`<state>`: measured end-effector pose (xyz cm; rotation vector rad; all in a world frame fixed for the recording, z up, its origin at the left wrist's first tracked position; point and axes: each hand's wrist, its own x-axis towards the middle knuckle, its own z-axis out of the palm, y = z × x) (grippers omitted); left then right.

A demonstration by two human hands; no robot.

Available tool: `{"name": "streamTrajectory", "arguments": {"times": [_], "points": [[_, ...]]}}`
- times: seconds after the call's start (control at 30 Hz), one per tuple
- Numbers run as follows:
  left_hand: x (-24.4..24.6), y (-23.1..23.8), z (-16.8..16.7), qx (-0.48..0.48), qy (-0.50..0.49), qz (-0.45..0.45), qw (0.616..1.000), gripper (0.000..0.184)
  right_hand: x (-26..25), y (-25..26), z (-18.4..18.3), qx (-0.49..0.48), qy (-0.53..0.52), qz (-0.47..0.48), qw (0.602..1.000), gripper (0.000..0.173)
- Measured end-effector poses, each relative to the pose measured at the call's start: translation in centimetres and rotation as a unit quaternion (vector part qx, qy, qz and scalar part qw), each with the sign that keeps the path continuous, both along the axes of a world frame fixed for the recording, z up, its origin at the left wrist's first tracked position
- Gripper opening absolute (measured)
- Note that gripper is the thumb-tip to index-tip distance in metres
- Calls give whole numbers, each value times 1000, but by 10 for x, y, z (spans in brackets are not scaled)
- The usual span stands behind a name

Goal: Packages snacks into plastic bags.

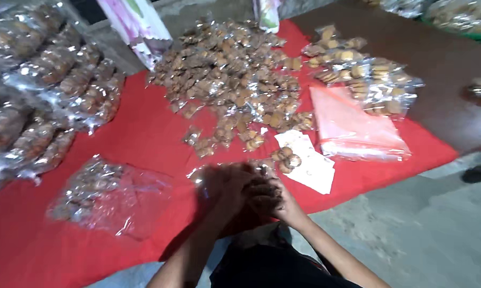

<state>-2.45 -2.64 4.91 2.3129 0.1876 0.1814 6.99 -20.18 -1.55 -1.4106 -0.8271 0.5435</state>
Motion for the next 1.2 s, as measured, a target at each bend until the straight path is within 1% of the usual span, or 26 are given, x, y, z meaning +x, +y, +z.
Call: {"name": "streamTrajectory", "arguments": {"times": [0.03,0.07,0.13,0.17,0.2,0.27,0.3,0.37,0.4,0.43,0.47,0.5,0.57,0.67,0.7,0.73,0.77,0.83,0.87,0.9,0.93,0.97,1.03,1.07,1.13,1.2], "points": [[-12,0,-3,-51,-19,20,998,29,-7,6,6,4,49,11,999,72],[-22,5,-5,-69,-44,47,996,26,-13,12,13,2,86,29,996,78],[-37,32,-3,-22,-44,125,991,25,-24,26,24,11,94,72,993,99],[-41,52,1,19,-11,153,988,28,-30,35,23,27,87,93,992,107],[-43,74,5,67,41,146,986,30,-39,46,19,42,71,105,991,110],[-48,112,-2,138,137,36,980,35,-53,65,4,21,-12,115,993,106],[-51,125,-7,158,176,-31,971,43,-58,71,-2,-13,-56,113,992,103],[-60,137,-11,225,241,-105,938,60,-61,75,-13,-60,-82,91,991,103],[-65,139,-12,252,266,-115,923,69,-61,75,-16,-67,-58,68,994,107],[-70,139,-15,260,266,-106,922,72,-61,76,-20,-52,-36,35,997,109],[-76,137,-20,256,237,-82,933,69,-62,78,-22,-32,-26,3,999,110],[-80,136,-27,247,189,-59,949,61,-64,81,-22,-19,-22,-21,999,113],[-79,136,-33,201,94,-15,975,45,-67,90,-20,-15,-35,-46,998,117],[-68,127,-21,108,8,103,989,43,-75,90,-19,-44,-78,-32,995,118],[-65,125,-14,68,9,123,990,44,-79,88,-18,-50,-98,-26,994,117],[-63,124,-8,32,20,118,992,42,-83,85,-17,-57,-123,-26,990,116],[-62,125,-9,8,20,85,996,38,-86,83,-17,-66,-159,-32,985,115],[-58,125,-36,-26,-48,-4,999,28,-86,81,-19,-86,-213,-38,972,116],[-55,122,-51,-76,-77,-37,993,28,-84,81,-20,-95,-229,-38,968,117],[-52,115,-65,-150,-88,-47,984,30,-83,83,-20,-101,-243,-38,964,118],[-50,105,-74,-231,-83,-25,969,34,-83,84,-20,-107,-251,-34,961,118],[-46,94,-78,-306,-67,24,949,38,-82,86,-18,-116,-267,-29,956,118],[-35,80,-74,-393,-28,102,914,45,-81,88,-13,-137,-313,-30,940,114],[-30,79,-72,-408,-13,109,907,48,-80,89,-10,-147,-336,-34,930,108],[-25,82,-73,-401,-3,104,910,56,-77,89,-7,-166,-387,-37,906,95],[-33,83,-89,-377,-46,68,923,69,-78,90,-9,-159,-393,-27,905,89]]}}
